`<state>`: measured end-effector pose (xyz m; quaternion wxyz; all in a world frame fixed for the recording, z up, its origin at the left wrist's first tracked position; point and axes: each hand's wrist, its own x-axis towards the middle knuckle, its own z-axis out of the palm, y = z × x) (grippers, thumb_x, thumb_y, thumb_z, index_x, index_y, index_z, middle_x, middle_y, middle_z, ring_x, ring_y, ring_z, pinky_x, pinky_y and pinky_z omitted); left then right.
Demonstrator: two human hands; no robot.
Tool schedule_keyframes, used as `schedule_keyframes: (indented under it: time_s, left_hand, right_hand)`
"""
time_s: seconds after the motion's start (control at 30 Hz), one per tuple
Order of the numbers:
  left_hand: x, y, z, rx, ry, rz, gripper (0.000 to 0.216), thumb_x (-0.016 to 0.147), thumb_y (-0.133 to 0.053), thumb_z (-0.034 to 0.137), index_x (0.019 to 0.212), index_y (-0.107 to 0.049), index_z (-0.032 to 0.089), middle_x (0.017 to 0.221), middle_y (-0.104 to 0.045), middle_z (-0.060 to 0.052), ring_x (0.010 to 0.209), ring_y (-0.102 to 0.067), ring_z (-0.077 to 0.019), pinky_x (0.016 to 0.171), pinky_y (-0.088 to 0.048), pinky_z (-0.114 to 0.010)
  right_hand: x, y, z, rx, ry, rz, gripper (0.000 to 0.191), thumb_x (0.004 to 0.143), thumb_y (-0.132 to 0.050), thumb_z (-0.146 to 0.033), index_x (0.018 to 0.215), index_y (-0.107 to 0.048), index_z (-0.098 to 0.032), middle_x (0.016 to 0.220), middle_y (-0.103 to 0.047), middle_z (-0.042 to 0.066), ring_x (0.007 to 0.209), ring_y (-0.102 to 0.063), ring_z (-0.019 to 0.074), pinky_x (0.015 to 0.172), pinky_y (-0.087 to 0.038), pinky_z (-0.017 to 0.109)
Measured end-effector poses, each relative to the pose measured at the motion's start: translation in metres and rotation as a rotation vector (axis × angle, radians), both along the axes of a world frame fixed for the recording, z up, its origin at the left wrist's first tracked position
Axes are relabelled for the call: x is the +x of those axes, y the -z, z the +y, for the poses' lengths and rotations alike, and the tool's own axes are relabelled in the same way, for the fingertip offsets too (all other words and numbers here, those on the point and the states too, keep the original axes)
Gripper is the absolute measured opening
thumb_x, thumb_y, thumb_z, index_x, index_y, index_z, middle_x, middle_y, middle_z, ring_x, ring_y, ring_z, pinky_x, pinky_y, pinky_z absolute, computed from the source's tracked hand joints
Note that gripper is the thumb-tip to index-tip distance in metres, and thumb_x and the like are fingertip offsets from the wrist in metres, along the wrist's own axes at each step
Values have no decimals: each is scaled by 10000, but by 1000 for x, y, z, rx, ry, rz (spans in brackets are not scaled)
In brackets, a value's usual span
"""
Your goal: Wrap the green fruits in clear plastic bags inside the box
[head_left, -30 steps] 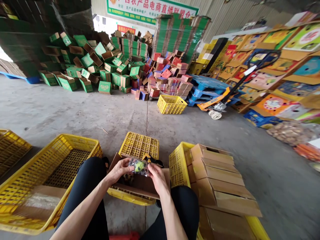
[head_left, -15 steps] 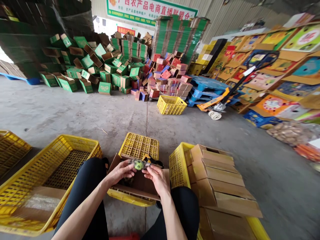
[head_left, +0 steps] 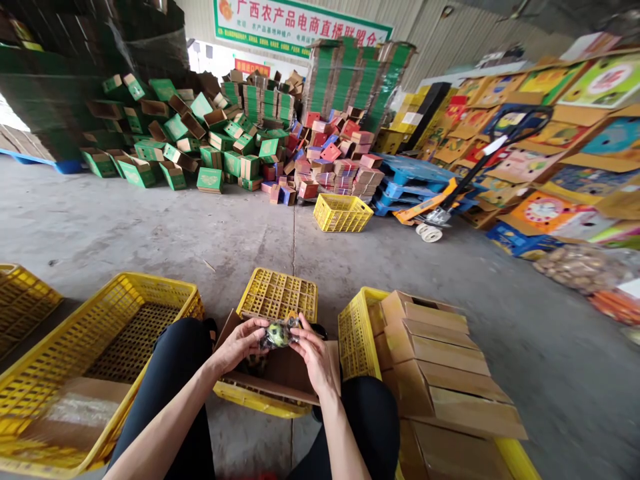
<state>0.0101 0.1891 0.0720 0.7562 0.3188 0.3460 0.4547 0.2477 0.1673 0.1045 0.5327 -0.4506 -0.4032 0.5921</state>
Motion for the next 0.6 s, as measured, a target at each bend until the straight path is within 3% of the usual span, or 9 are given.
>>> schedule_keyframes:
  time_s: [0.17, 0.3, 0.43, 0.5, 0.6]
  left_hand:
    - [-1, -1, 2, 51, -29, 90, 501, 712, -1007, 499, 1054, -799, 197, 990, -796, -46, 825, -733, -183, 834, -584, -327]
    - [-1, -5, 0, 90, -20, 149, 570, 731, -990, 515, 1168, -801, 202, 1050, -810, -67, 876, -738, -198, 781, -550, -279]
    - [1, -7, -3, 80, 7, 69, 961, 756, -985, 491, 1591, -558, 280, 1251, -793, -107, 1108, -752, -268, 912, -572, -336]
    - [2, -6, -4, 75, 20, 64, 1066, 742, -999, 469, 1652, -481, 275, 1257, -790, -118, 1147, -745, -289, 942, -570, -359]
    - [4, -2, -3, 87, 27, 99, 1043, 712, -1025, 418, 1618, -539, 243, 1197, -806, -113, 1136, -743, -289, 957, -554, -352]
  right_hand:
    - [-3, -4, -1, -86, 28, 21, 570, 775, -915, -670, 1188, -823, -288, 1428, -752, 122, 1288, -711, 358, 1019, -625, 515]
    - [-4, -3, -3, -129, 12, 33, 899, 713, -1004, -544, 1506, -629, -346, 1203, -832, 84, 1128, -782, 313, 1019, -626, 523]
    - [-4, 1, -3, -127, 28, 24, 904, 706, -1000, -555, 1499, -652, -296, 1108, -842, 92, 1061, -793, 302, 1013, -623, 509]
    - [-4, 1, -2, -125, 31, 7, 881, 709, -996, -563, 1483, -672, -296, 1079, -845, 89, 1055, -791, 308, 1001, -625, 516]
    - [-4, -1, -2, -116, 16, -18, 832, 730, -984, -569, 1464, -694, -307, 1061, -846, 77, 1034, -791, 306, 985, -629, 518]
